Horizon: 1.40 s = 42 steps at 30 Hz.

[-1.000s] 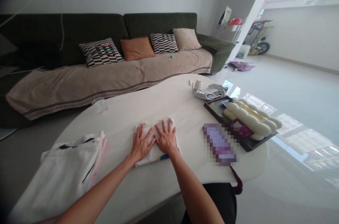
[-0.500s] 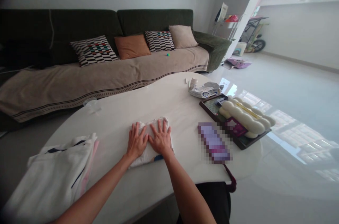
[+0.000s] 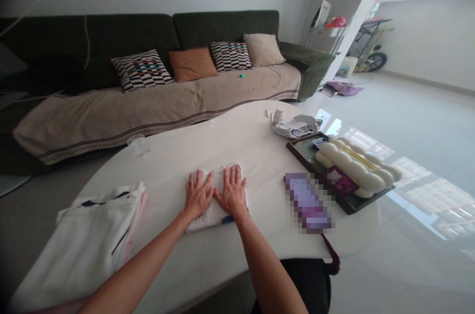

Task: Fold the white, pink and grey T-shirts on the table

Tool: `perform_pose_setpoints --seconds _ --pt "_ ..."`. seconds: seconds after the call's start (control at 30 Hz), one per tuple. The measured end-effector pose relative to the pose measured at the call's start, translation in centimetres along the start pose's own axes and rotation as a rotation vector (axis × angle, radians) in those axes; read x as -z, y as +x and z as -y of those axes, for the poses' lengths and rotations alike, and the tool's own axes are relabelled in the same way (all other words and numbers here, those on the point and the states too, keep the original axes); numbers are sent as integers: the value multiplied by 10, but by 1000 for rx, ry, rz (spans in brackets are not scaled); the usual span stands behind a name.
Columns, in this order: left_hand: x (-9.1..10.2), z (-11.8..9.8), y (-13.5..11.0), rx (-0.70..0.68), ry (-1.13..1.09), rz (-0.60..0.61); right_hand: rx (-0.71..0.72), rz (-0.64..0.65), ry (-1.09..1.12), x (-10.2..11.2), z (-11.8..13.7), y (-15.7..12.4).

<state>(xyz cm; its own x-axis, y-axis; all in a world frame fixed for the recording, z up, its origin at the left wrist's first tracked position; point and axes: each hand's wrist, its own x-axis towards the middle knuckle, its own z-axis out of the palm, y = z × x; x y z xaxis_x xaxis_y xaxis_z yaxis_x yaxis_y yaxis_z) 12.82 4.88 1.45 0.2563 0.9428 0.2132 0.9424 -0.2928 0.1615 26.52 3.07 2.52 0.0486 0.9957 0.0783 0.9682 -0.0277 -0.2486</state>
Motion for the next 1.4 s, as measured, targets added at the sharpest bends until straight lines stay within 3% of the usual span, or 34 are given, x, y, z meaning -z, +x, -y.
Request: perform_pose_setpoints --seconds 0.2,0.37,0.5,0.6,0.67,0.77,0.87,1.07,1.17,1.27,1.4 --pt "1 0 3 26 10 50 -12 92 -27 -1 -1 6" --pt "18 -4 1 23 0 119 -24 252 -25 8 0 7" --pt "38 4 -32 -44 -35 130 25 281 -20 17 3 -28" --pt "52 21 -62 -94 -103 145 89 272 61 26 -2 -58" --pt "58 36 -73 -63 -150 142 101 252 118 34 -10 -64" --pt "61 52 -72 81 -221 142 35 202 139 47 -19 -48" --pt "59 56 -60 192 -344 228 -59 197 146 51 -18 -24" --pt "66 54 -45 231 -487 349 -127 310 190 56 -12 -15" --pt "88 57 -35 170 -594 368 -83 341 230 78 -17 -10" --pt "127 58 -18 94 -682 320 -8 268 274 117 -22 -2" --pt "184 52 -10 -113 -755 117 96 92 326 166 -24 -13"
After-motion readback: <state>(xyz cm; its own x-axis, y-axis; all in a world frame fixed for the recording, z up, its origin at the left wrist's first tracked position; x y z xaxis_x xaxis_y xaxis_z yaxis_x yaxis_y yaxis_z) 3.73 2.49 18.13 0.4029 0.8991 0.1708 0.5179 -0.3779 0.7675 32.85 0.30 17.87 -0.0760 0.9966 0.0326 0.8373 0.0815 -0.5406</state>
